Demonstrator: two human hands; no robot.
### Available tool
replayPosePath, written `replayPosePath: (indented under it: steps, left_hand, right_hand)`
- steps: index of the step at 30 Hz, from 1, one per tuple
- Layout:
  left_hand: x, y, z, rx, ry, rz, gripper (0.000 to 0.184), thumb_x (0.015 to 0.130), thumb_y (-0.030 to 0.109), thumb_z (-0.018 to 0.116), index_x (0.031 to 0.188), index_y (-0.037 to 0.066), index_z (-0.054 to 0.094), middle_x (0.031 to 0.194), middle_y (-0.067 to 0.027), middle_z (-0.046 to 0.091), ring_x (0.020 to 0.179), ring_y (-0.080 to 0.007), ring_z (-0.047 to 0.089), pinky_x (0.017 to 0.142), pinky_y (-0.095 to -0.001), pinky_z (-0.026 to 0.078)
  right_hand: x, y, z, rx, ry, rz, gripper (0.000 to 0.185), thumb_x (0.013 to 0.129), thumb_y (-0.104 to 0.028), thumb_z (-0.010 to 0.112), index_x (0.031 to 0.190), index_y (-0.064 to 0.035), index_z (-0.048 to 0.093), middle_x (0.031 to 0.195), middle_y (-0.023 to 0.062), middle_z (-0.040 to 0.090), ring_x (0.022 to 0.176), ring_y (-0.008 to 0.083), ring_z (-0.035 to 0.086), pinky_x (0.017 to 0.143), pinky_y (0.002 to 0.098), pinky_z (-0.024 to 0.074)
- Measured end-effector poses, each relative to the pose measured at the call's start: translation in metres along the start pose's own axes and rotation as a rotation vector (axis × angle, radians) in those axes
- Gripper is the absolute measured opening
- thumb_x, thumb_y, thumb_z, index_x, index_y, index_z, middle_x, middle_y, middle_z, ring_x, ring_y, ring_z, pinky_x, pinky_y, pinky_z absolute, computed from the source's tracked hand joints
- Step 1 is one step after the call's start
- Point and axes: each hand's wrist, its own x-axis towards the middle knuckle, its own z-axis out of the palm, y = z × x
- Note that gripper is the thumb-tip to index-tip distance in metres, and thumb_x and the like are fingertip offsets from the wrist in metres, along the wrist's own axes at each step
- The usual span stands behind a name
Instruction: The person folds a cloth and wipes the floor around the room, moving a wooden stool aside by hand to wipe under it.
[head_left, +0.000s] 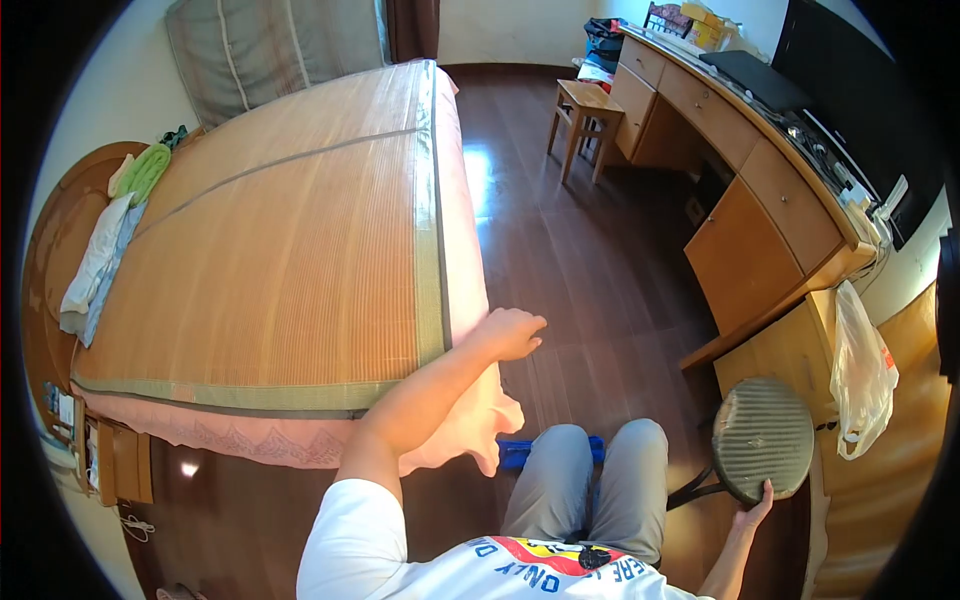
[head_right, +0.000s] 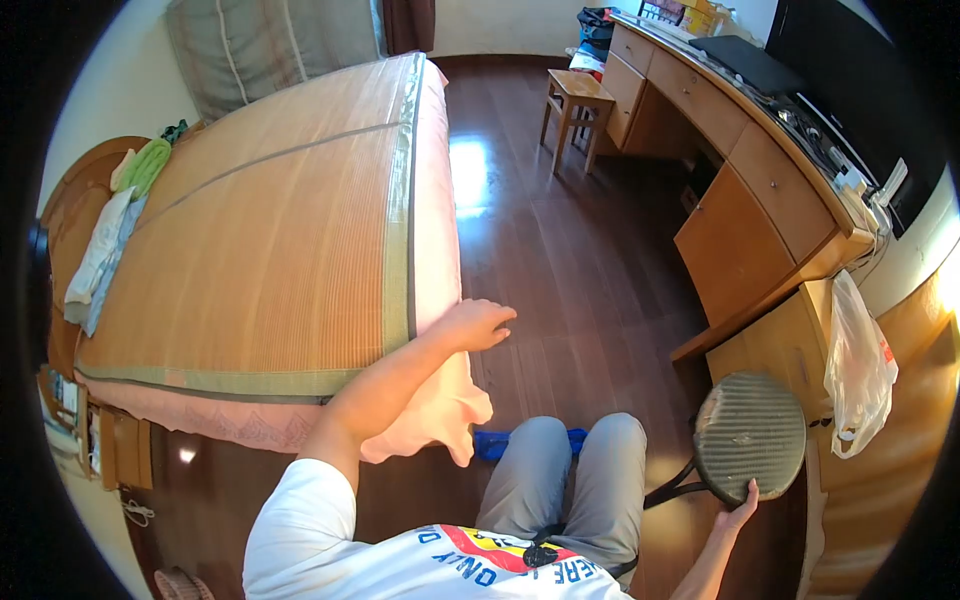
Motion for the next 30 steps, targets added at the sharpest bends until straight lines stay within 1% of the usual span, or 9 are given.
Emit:
replayPosePath:
  steps: [2, 5, 8, 10, 12, 18, 20, 27, 30]
  left_hand:
    - [-0.001, -0.002, 0.0, 0.027, -0.076, -0.03, 0.039, 0.092, 0.031, 0.061, 0.126, 0.011, 0.061, 0.115, -0.0111, 0.069, 0.113, -0.0301, 0.062, 0.093, -0.0466, 0.05]
    - [-0.006, -0.003, 0.002, 0.017, -0.069, -0.016, 0.03, 0.093, 0.031, 0.059, 0.115, 0.011, 0.065, 0.109, -0.0126, 0.07, 0.108, -0.0309, 0.065, 0.09, -0.0468, 0.052]
    - [-0.012, 0.0, -0.007, 0.022, -0.082, -0.032, 0.041, 0.093, 0.034, 0.059, 0.127, 0.011, 0.061, 0.116, -0.0109, 0.068, 0.113, -0.0302, 0.062, 0.094, -0.0459, 0.05]
    - [-0.015, 0.008, -0.008, 0.024, -0.118, -0.055, 0.041, 0.093, 0.034, 0.059, 0.127, 0.011, 0.06, 0.116, -0.0111, 0.068, 0.112, -0.0303, 0.063, 0.094, -0.0456, 0.05]
    - [-0.013, 0.004, -0.011, 0.035, -0.114, -0.076, 0.041, 0.094, 0.034, 0.059, 0.127, 0.011, 0.06, 0.116, -0.0112, 0.068, 0.112, -0.0303, 0.063, 0.094, -0.0453, 0.05]
    - [-0.011, 0.002, -0.007, 0.018, -0.097, -0.1, 0.04, 0.094, 0.034, 0.059, 0.126, 0.011, 0.061, 0.115, -0.0117, 0.068, 0.111, -0.0301, 0.063, 0.093, -0.0445, 0.051]
    - [-0.009, -0.004, -0.002, 0.014, -0.056, -0.095, 0.04, 0.093, 0.033, 0.06, 0.125, 0.01, 0.061, 0.115, -0.0121, 0.068, 0.11, -0.0303, 0.063, 0.092, -0.0446, 0.051]
    - [-0.004, -0.009, 0.001, -0.059, 0.034, -0.071, 0.037, 0.092, 0.029, 0.063, 0.122, 0.007, 0.063, 0.109, -0.0135, 0.068, 0.104, -0.0319, 0.063, 0.089, -0.0447, 0.051]
    - [0.0, -0.007, 0.0, -0.058, 0.01, -0.101, 0.037, 0.092, 0.028, 0.064, 0.123, 0.008, 0.063, 0.108, -0.0133, 0.068, 0.102, -0.0319, 0.063, 0.088, -0.044, 0.051]
  right_hand:
    - [0.01, 0.01, 0.027, 0.001, -0.102, -0.029, 0.05, 0.085, -0.031, 0.068, 0.126, -0.0025, 0.058, 0.124, 0.0094, 0.061, 0.111, 0.0279, 0.059, 0.097, 0.0436, 0.0485]
    - [0.025, 0.013, 0.095, -0.026, -0.172, -0.04, 0.044, 0.083, -0.023, 0.067, 0.12, -0.0008, 0.061, 0.119, 0.0095, 0.063, 0.109, 0.0269, 0.059, 0.098, 0.0431, 0.0476]
    - [0.039, 0.017, 0.171, -0.092, -0.2, -0.022, 0.038, 0.079, -0.015, 0.066, 0.113, -0.0012, 0.062, 0.112, 0.0094, 0.064, 0.105, 0.0269, 0.06, 0.097, 0.0417, 0.0476]
    - [0.025, 0.011, 0.225, -0.087, -0.108, 0.065, 0.034, 0.077, -0.011, 0.066, 0.109, -0.0022, 0.062, 0.107, 0.0093, 0.065, 0.103, 0.028, 0.06, 0.096, 0.0419, 0.0486]
    - [0.02, 0.008, 0.262, -0.064, -0.251, 0.12, 0.036, 0.077, -0.012, 0.065, 0.112, -0.0021, 0.061, 0.108, 0.0104, 0.064, 0.104, 0.0302, 0.06, 0.096, 0.0444, 0.0494]
    - [0.02, 0.024, 0.356, 0.075, -0.385, 0.27, 0.049, 0.079, -0.016, 0.062, 0.124, -0.0003, 0.053, 0.124, 0.0169, 0.059, 0.113, 0.0367, 0.057, 0.103, 0.0515, 0.0455]
    - [0.053, 0.049, 0.384, 0.132, -0.426, 0.296, 0.052, 0.079, -0.018, 0.061, 0.127, 0.0, 0.052, 0.128, 0.0181, 0.057, 0.118, 0.039, 0.053, 0.105, 0.0541, 0.0421]
    - [0.113, 0.147, 0.489, 0.377, -0.42, 0.338, 0.048, 0.082, -0.016, 0.058, 0.129, -0.0045, 0.053, 0.131, 0.0138, 0.056, 0.121, 0.0351, 0.053, 0.105, 0.0516, 0.0423]
    - [0.173, 0.194, 0.518, 0.385, -0.491, 0.253, 0.047, 0.082, -0.019, 0.06, 0.127, -0.0068, 0.054, 0.129, 0.0115, 0.059, 0.122, 0.0327, 0.055, 0.105, 0.0503, 0.0433]
